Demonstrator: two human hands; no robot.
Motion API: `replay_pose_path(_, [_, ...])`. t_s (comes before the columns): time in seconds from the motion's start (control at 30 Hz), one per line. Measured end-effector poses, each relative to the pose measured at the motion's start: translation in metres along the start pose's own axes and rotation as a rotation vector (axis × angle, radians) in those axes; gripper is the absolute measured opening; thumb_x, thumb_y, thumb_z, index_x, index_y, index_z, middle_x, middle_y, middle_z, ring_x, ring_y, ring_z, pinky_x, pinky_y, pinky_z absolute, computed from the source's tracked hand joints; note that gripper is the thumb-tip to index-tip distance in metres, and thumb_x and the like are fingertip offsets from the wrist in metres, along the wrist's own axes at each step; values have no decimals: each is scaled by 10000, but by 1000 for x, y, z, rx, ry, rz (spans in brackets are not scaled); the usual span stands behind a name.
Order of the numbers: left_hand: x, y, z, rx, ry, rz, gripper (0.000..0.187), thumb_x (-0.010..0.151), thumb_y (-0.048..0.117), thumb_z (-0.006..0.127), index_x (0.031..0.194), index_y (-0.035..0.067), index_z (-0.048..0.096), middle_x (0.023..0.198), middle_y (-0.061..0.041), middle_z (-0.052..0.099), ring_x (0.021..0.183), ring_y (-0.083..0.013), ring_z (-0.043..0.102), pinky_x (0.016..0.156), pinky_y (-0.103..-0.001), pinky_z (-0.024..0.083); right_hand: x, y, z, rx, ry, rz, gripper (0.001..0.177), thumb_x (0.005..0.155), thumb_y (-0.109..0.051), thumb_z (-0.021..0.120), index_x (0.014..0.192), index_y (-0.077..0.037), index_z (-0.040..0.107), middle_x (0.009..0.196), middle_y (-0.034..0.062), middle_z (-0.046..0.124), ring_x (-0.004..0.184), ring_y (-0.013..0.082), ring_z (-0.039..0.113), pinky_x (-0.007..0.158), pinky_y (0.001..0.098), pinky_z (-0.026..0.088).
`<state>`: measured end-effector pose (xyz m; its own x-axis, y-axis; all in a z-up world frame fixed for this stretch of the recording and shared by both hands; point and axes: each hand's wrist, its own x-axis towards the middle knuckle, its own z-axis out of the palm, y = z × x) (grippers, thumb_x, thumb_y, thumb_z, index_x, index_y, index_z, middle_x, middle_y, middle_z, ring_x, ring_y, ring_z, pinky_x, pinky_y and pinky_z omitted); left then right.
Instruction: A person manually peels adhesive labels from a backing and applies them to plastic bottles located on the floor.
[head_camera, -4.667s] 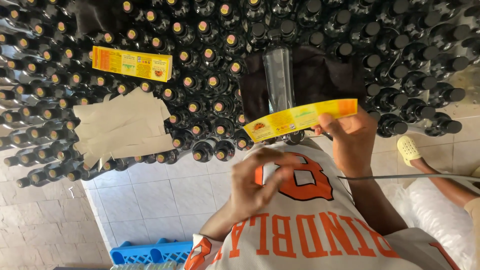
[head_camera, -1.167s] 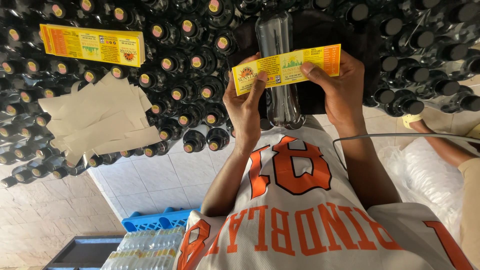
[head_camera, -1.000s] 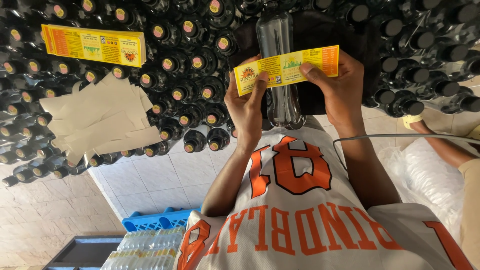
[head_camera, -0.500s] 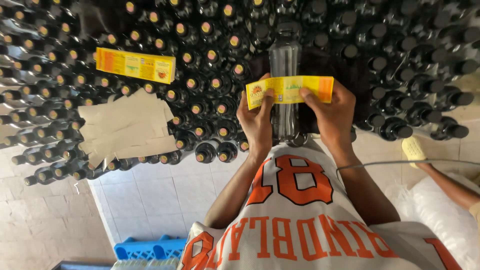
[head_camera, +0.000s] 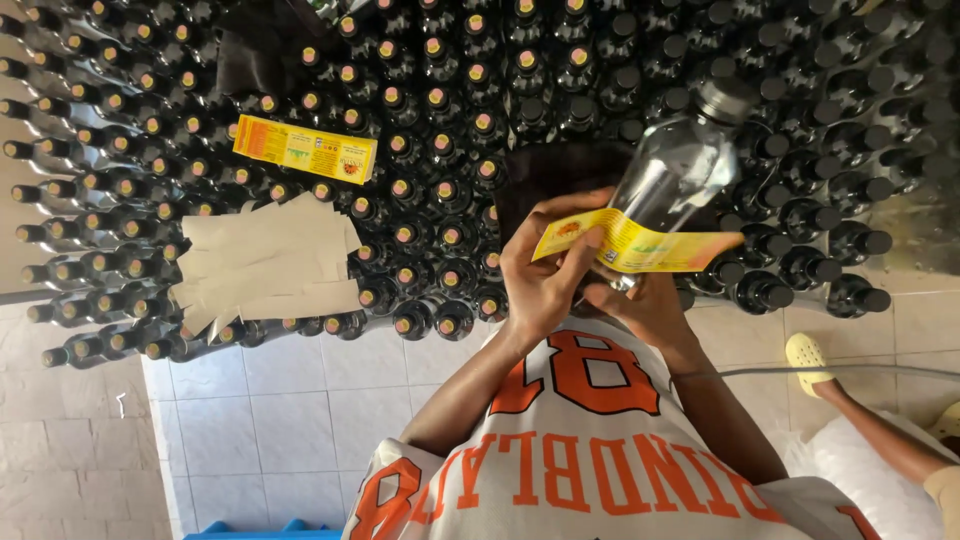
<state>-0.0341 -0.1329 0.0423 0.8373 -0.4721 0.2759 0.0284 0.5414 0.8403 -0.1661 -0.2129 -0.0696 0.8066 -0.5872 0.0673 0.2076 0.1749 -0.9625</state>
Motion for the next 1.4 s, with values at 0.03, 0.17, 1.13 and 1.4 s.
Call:
replay_pose_path(0.03, [1, 4, 0, 15, -34, -42, 182, 968, 11, 841, 1083, -50, 714, 1294, -244, 757, 1282, -391, 739, 1037, -424, 633, -2, 2, 1, -138, -12, -19, 1187, 781, -308, 954, 1712, -58, 263, 1632, 210, 474, 1412, 385, 554, 1139, 684, 469])
replay_pose_path(0.17, [2, -6, -16, 145, -103, -65, 335, 957, 94, 866, 1210, -75, 726, 1451, -220, 658, 1399, -378, 659, 1150, -446, 586, -4, -7, 7, -287, 19, 5, 1096, 831, -401, 920, 1694, -66, 333, 1655, 229, 445, 1502, 342, 458, 1255, 667, 318])
replay_pose_path(1.13, [-31, 3, -12, 114, -36, -67, 364, 1240, 238, 397, 1298, -5, 662, 1257, -177, 686, 1282, -242, 610, 1119, -468, 483, 22, -79, 48, -1046, -59, -98, 324, 856, -177, 840, 1030, 82, 755, 856, 260, 733, 892, 479, 697, 863, 480, 550])
replay_pose_path(1.4, [-26, 6, -4, 41, -67, -10, 549, 1243, 320, 265, 1222, -27, 691, 1145, -198, 673, 1152, -316, 653, 1088, -490, 504, 21, -68, 40, -892, -144, -105, 301, 859, -185, 852, 1042, 35, 757, 868, 175, 734, 867, 365, 708, 840, 379, 550])
